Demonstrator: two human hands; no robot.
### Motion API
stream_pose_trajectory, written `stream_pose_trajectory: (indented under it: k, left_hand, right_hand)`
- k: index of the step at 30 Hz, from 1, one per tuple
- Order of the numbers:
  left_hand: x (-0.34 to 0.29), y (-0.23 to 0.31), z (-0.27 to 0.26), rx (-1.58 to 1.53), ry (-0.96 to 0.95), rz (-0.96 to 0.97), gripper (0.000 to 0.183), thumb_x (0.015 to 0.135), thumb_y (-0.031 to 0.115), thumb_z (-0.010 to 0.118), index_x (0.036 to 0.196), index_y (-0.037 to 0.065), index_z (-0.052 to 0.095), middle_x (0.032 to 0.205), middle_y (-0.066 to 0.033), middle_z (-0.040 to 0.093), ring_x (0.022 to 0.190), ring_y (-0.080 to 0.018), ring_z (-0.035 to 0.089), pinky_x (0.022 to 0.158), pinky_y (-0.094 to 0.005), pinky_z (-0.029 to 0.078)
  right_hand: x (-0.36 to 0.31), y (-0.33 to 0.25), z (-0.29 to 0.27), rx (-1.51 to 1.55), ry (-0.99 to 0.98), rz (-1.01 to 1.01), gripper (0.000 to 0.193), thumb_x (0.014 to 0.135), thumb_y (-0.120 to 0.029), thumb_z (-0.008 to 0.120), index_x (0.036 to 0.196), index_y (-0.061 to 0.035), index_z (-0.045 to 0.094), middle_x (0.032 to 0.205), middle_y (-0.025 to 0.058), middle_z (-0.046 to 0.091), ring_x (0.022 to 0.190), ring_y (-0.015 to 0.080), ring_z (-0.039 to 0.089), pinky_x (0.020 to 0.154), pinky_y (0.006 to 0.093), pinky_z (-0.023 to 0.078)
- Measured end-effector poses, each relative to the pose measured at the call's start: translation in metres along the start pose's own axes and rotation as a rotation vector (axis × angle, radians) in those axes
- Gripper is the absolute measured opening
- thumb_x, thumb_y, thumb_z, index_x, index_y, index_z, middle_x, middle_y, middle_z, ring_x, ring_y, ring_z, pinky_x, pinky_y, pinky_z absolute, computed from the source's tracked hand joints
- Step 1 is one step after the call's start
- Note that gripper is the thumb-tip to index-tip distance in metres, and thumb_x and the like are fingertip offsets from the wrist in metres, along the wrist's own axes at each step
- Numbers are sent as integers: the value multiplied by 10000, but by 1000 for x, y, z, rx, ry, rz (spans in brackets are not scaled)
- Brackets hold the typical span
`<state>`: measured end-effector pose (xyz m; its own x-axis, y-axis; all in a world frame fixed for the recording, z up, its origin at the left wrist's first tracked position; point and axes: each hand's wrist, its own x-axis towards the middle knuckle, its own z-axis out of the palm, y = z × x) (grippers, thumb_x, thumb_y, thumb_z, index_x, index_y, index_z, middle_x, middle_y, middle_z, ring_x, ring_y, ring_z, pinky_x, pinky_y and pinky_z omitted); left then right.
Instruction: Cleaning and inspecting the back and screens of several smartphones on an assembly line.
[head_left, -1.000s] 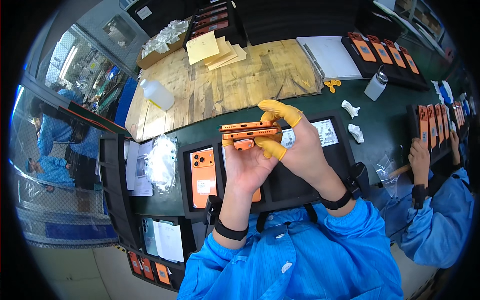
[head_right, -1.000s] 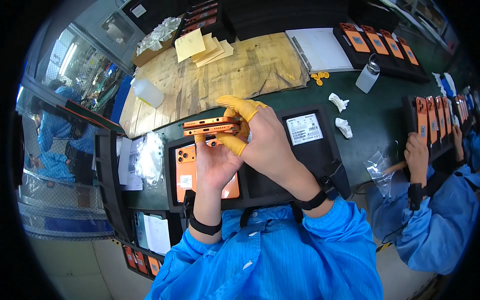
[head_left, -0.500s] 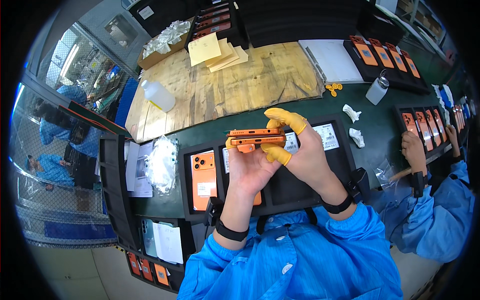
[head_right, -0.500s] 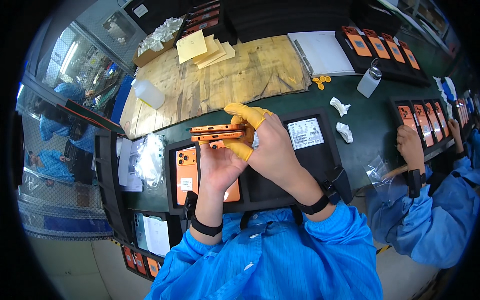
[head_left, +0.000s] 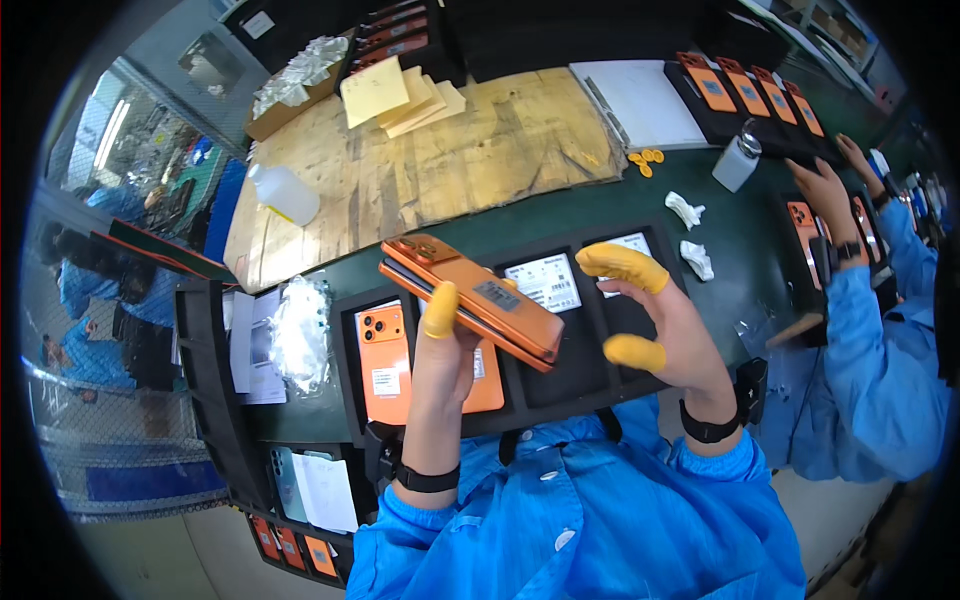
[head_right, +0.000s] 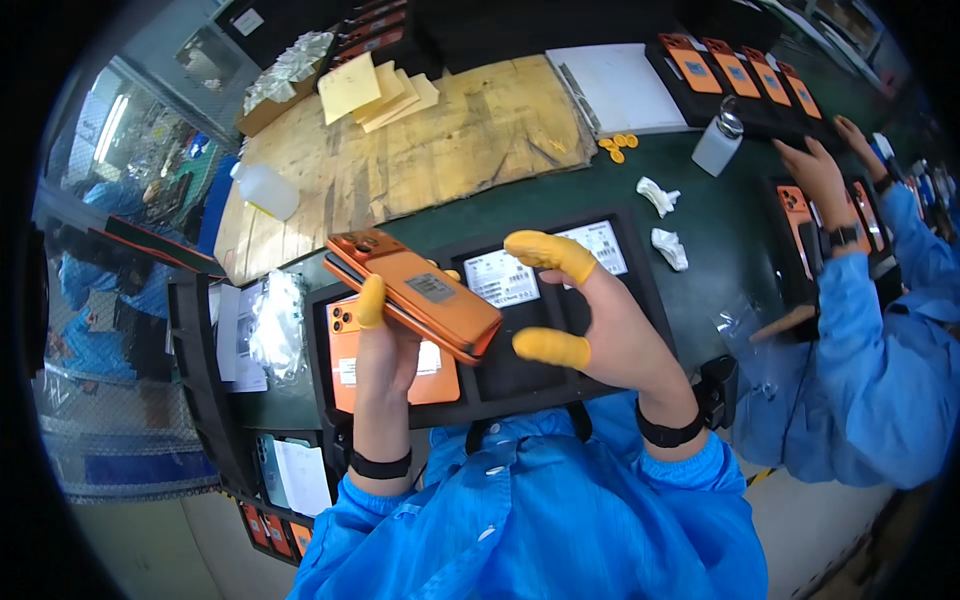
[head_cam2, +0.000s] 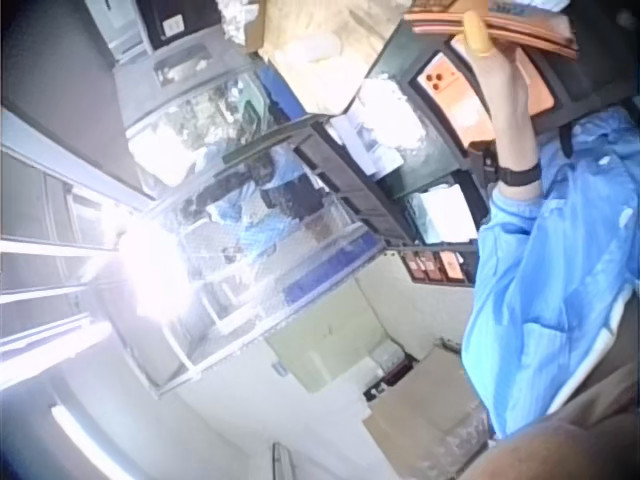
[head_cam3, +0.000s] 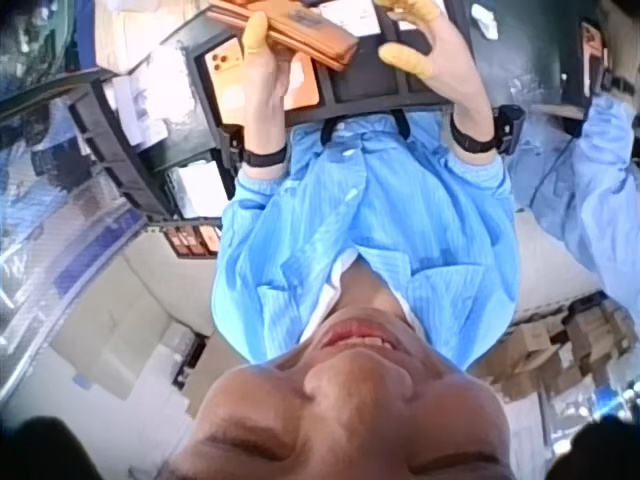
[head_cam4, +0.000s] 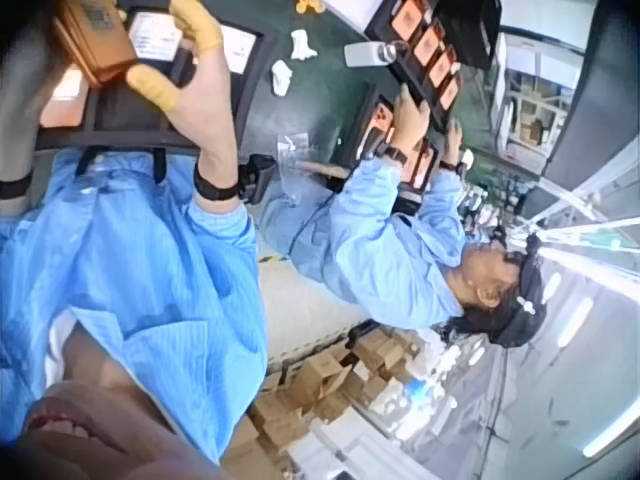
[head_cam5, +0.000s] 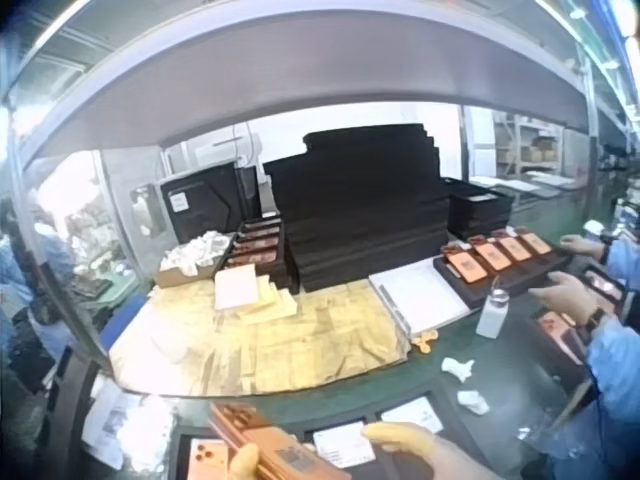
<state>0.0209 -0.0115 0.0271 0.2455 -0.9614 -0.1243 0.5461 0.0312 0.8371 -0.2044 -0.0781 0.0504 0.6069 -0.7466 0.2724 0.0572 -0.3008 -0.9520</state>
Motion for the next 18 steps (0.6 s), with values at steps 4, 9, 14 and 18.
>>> stream_pose_trajectory:
  k: [4,9,14,18]
  left_hand:
    - [1,-9,10,476,-103,-33,525,827,254,718,1196,-35,480,1081,-91,608,1003,-157,598,873,-274,467]
    - [7,-17,27,444,-210,-172,553,802,243,742,1196,-31,467,1074,-106,608,1002,-169,595,879,-296,470]
    - [13,-14,19,245,-175,-177,587,890,351,618,1279,-28,395,1076,-152,608,1021,-241,601,926,-371,449]
    - [17,-11,-13,333,-146,-90,706,880,502,552,1343,-3,382,1116,-225,606,1010,-315,624,908,-425,487]
  right_hand:
    - [-4,3,34,-214,7,95,745,745,-322,770,1329,-25,416,1286,161,501,1183,299,504,956,389,420]
    - [-21,16,32,132,108,248,614,826,-195,703,1336,-10,414,1258,139,531,1108,225,560,915,327,461]
    - [-32,52,1,615,481,354,428,929,-29,509,1337,26,394,1227,123,544,1051,154,572,882,267,470]
    - [-31,67,-15,415,683,286,406,942,-13,457,1337,28,374,1178,128,566,1052,143,567,888,261,464]
